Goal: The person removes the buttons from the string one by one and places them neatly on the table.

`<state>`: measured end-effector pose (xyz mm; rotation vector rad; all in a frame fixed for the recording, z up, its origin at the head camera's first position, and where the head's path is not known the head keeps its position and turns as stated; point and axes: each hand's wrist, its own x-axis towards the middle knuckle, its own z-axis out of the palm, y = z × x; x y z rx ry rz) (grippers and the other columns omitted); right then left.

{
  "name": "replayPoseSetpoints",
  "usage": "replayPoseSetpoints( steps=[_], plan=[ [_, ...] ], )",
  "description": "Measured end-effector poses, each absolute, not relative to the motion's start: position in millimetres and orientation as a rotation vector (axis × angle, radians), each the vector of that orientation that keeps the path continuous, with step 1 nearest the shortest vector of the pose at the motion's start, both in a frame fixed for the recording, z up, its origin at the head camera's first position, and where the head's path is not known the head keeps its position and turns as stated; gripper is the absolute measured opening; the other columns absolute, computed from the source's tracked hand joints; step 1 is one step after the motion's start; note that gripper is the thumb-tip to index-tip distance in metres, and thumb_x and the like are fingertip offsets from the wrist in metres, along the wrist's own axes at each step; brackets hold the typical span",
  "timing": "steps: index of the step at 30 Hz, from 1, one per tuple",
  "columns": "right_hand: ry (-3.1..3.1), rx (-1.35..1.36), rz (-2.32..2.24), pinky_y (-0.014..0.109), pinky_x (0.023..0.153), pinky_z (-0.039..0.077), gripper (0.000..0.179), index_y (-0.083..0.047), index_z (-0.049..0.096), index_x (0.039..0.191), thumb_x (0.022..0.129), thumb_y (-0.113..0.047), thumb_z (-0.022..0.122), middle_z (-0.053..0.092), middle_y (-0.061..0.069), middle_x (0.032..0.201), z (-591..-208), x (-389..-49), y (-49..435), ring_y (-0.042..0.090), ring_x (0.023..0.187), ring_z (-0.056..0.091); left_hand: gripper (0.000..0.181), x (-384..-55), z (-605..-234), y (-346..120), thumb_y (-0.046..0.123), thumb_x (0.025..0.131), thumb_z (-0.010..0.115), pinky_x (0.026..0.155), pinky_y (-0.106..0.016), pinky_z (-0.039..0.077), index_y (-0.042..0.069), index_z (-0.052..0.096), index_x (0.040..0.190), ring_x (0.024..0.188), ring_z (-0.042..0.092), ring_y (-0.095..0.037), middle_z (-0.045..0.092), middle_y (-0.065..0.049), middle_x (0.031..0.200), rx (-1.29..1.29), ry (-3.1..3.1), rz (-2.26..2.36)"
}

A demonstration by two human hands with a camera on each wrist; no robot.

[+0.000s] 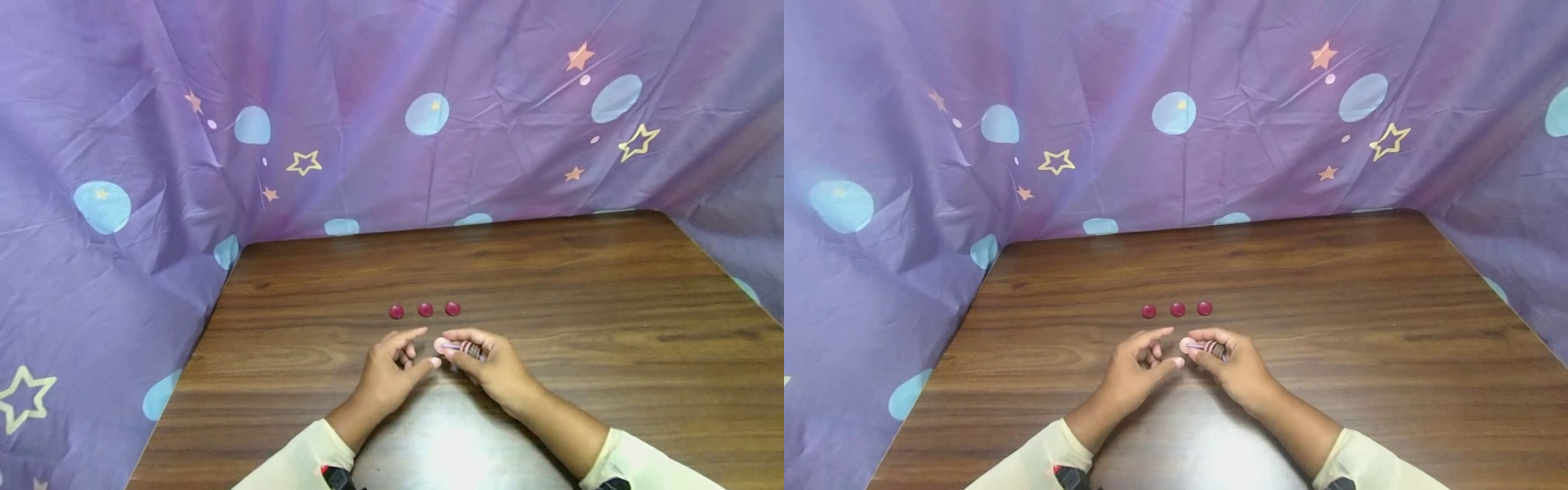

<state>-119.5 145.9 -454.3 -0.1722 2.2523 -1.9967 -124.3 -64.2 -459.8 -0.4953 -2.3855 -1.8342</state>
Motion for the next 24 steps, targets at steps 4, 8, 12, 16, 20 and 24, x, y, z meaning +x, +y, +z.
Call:
replayPoseSetpoints(
  steps=[4, 8, 12, 16, 20, 24],
  plan=[
    [2.221, -0.183, -2.038, 0.020, 0.062, 0.055, 0.037, 0.010, 0.068, 0.128, 0.097, -0.006, 0.079, 0.075, -0.002, 0.092, -454.4, -118.8, 145.4, 0.007, 0.075, 0.067, 0.050, -123.0, -458.7, -64.8, -0.001, 0.085, 0.088, 0.065, -0.011, 0.045, -0.004, 0.073, 0.133, 0.070, 0.051, 0.001, 0.062, -0.024, 0.090, -0.486, -2.404, -1.864],
    [2.176, -0.215, -2.069, 0.023, 0.075, 0.062, 0.036, 0.012, 0.064, 0.123, 0.096, -0.005, 0.080, 0.078, 0.001, 0.095, -453.7, -118.5, 145.5, 0.011, 0.083, 0.073, 0.052, -122.4, -458.4, -65.6, -0.001, 0.086, 0.087, 0.067, -0.012, 0.046, -0.003, 0.072, 0.135, 0.072, 0.052, 0.000, 0.062, -0.023, 0.092, -0.493, -2.417, -1.900],
    [2.193, -0.205, -2.033, 0.023, 0.074, 0.061, 0.035, 0.011, 0.066, 0.119, 0.095, -0.008, 0.082, 0.078, 0.000, 0.091, -453.2, -117.7, 146.3, 0.010, 0.080, 0.072, 0.053, -122.5, -459.8, -65.9, -0.002, 0.086, 0.086, 0.067, -0.013, 0.046, -0.003, 0.071, 0.137, 0.072, 0.052, -0.001, 0.061, -0.022, 0.091, -0.517, -2.417, -1.903],
    [2.197, -0.212, -2.021, 0.024, 0.075, 0.063, 0.033, 0.008, 0.070, 0.119, 0.095, -0.011, 0.083, 0.080, -0.001, 0.093, -453.9, -117.8, 146.7, 0.011, 0.081, 0.073, 0.053, -122.9, -461.4, -65.8, -0.002, 0.086, 0.086, 0.066, -0.013, 0.045, -0.003, 0.071, 0.137, 0.072, 0.051, -0.001, 0.061, -0.023, 0.090, -0.551, -2.408, -1.894],
    [2.173, -0.273, -2.049, 0.026, 0.078, 0.064, 0.031, 0.008, 0.072, 0.121, 0.097, -0.010, 0.081, 0.084, -0.001, 0.102, -455.4, -117.0, 147.0, 0.011, 0.085, 0.075, 0.053, -122.5, -462.5, -65.8, 0.000, 0.087, 0.087, 0.065, -0.013, 0.045, -0.004, 0.070, 0.137, 0.072, 0.051, 0.000, 0.062, -0.022, 0.088, -0.598, -2.400, -1.874],
    [2.126, -0.316, -2.082, 0.026, 0.082, 0.066, 0.032, 0.010, 0.072, 0.123, 0.098, -0.008, 0.079, 0.085, -0.002, 0.107, -456.6, -116.7, 147.3, 0.009, 0.089, 0.076, 0.051, -121.8, -462.2, -65.3, 0.002, 0.088, 0.087, 0.064, -0.013, 0.045, -0.003, 0.072, 0.136, 0.072, 0.051, 0.001, 0.062, -0.019, 0.085, -0.618, -2.409, -1.852]
  ],
)
